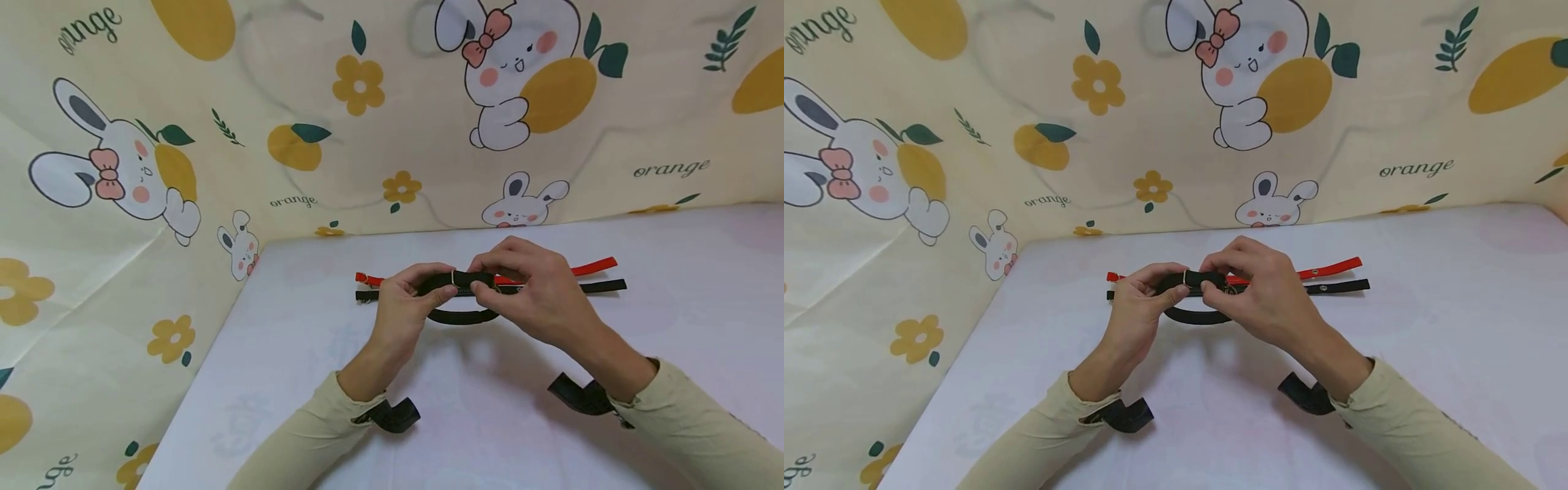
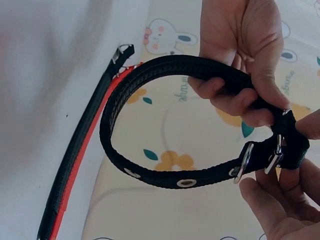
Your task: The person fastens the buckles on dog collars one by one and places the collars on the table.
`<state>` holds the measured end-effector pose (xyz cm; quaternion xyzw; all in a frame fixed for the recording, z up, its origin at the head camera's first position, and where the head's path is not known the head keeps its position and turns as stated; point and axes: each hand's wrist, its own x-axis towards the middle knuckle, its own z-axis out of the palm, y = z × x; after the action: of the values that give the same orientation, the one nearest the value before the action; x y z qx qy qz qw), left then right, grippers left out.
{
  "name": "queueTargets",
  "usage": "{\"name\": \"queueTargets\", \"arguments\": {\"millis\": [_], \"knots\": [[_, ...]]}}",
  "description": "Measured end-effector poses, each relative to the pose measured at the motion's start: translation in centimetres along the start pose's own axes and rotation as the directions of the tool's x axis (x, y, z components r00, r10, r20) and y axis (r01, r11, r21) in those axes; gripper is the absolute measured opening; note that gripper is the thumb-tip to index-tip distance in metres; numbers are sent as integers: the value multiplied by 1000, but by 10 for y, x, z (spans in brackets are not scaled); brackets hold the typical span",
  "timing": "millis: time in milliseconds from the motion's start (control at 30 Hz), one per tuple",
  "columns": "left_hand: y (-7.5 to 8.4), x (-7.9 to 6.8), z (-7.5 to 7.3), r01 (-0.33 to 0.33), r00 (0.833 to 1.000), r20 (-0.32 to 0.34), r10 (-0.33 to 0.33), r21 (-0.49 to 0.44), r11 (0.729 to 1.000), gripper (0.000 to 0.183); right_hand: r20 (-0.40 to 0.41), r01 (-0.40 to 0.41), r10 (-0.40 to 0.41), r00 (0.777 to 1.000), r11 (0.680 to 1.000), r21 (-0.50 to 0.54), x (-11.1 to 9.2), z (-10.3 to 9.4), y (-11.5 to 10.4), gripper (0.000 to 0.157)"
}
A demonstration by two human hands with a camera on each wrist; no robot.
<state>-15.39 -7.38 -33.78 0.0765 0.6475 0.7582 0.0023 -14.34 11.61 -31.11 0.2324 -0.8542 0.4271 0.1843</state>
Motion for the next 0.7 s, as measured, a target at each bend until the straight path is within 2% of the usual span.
{"name": "queueTargets", "arguments": {"millis": [233, 500, 700], "knots": [[-1, 1, 0, -2, 1000, 6, 2, 15, 1000, 31, 4, 12, -12, 1000, 1000, -13, 1, 1, 2, 19], [1, 0, 0, 10, 1000, 11, -10, 25, 1000, 31, -30, 43, -44, 999, 998, -40, 0, 3, 2, 19], [0, 0, -1, -10, 998, 56, 8, 29, 1000, 32, -31, 32, -34, 999, 998, -59, 0, 3, 3, 19]]}}
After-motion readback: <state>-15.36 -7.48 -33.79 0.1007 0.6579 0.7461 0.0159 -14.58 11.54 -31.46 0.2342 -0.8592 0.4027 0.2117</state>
